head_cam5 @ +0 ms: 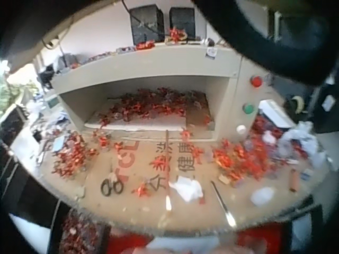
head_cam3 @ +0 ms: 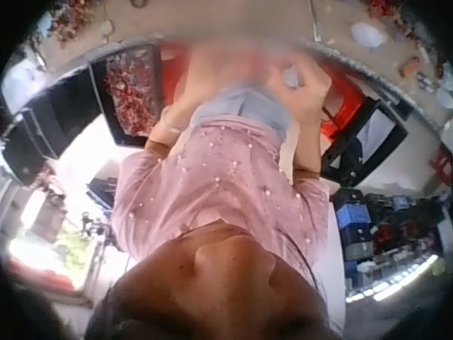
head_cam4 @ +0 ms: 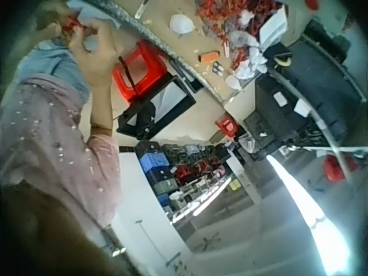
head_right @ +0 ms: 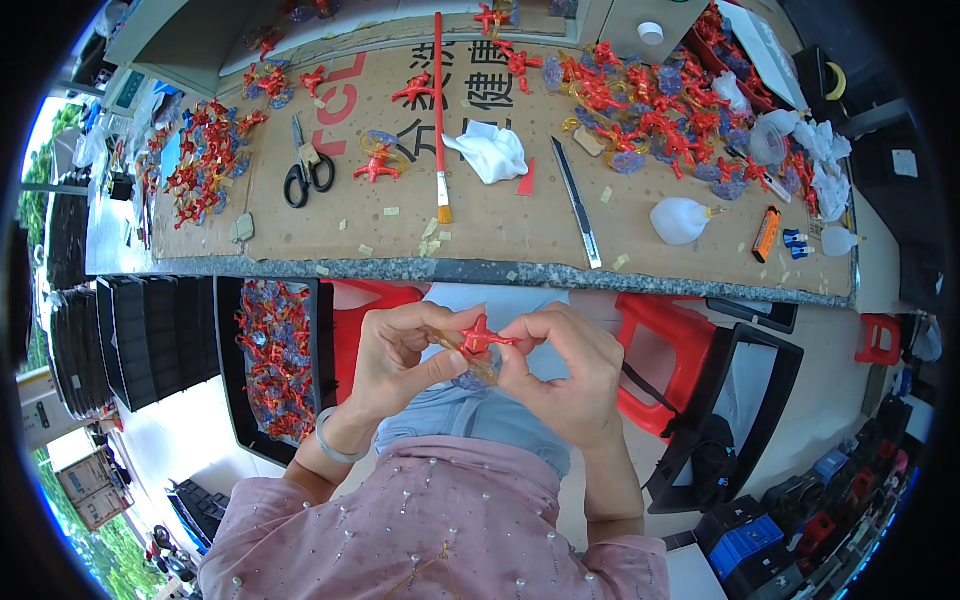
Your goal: The person retrieves toy figurine components from an oven and assembles them by applying glue from a squeeze bottle and attaching the pieces together by hand.
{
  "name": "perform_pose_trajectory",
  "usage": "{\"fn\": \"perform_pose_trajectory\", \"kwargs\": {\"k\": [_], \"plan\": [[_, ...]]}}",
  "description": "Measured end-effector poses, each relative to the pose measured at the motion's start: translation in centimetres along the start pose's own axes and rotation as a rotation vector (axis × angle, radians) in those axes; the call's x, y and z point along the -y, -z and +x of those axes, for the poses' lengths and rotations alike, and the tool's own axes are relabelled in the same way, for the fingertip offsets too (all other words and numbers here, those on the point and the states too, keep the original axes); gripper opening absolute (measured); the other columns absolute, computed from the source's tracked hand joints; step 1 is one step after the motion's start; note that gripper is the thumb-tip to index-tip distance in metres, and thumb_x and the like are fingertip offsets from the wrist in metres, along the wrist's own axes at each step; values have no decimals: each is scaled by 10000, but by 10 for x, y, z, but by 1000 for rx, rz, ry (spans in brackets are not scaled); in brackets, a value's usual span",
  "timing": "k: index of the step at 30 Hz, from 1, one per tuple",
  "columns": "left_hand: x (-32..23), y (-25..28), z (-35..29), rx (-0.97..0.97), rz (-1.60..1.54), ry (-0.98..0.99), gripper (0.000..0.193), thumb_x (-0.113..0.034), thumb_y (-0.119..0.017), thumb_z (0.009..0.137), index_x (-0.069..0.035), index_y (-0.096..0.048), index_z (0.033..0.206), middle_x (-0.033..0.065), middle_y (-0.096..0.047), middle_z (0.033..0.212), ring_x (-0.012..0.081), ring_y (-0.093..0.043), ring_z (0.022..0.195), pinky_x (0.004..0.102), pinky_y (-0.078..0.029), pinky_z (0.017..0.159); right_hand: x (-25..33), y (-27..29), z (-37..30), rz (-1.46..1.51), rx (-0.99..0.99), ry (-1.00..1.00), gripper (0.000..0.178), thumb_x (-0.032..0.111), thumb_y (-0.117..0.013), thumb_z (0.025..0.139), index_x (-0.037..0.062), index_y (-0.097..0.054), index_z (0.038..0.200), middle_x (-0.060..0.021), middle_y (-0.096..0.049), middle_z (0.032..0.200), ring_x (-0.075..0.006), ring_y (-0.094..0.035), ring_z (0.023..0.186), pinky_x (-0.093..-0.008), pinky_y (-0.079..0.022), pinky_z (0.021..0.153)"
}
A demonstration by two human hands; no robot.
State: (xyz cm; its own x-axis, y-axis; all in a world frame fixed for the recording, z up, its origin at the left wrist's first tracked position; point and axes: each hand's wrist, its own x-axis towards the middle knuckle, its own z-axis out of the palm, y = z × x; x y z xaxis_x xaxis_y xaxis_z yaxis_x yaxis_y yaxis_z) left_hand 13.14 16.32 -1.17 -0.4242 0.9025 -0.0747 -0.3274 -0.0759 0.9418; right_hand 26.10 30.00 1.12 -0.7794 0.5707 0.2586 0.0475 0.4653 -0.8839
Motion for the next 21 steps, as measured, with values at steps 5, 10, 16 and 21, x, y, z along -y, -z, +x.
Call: {"fn": "perform_pose_trajectory", "kwargs": {"k": [5,10,16,21], "plan": [[-1,6,12,-26,82,-26,320,6,-668,825,49,-618,1138,81,-669,928,101,-612,826,268,-495,774,-9,-5,11,-11,-6,48,174,-75,-684,660,-5,-600,796,-72,-602,687,-158,-606,604,-263,-470,560],[10,25,60,-44,129,-107,325,25,-652,830,47,-607,1152,81,-663,966,102,-618,829,249,-510,738,-58,-21,40,226,-32,-82,116,-57,-638,757,-21,-602,861,-51,-611,694,-93,-612,629,-231,-501,577],[20,33,72,-61,59,-92,320,65,-629,833,65,-595,1152,114,-650,1014,133,-638,882,258,-534,756,-81,-31,53,392,-9,-169,126,-47,-594,815,-25,-584,939,-31,-633,707,-57,-619,627,-206,-517,579],[20,37,78,-52,54,-82,326,78,-626,827,61,-599,1151,115,-648,1008,133,-645,874,244,-541,728,-81,-28,57,336,41,-164,114,-51,-599,812,-27,-578,922,-16,-619,654,-38,-591,577,-196,-494,542]]}}
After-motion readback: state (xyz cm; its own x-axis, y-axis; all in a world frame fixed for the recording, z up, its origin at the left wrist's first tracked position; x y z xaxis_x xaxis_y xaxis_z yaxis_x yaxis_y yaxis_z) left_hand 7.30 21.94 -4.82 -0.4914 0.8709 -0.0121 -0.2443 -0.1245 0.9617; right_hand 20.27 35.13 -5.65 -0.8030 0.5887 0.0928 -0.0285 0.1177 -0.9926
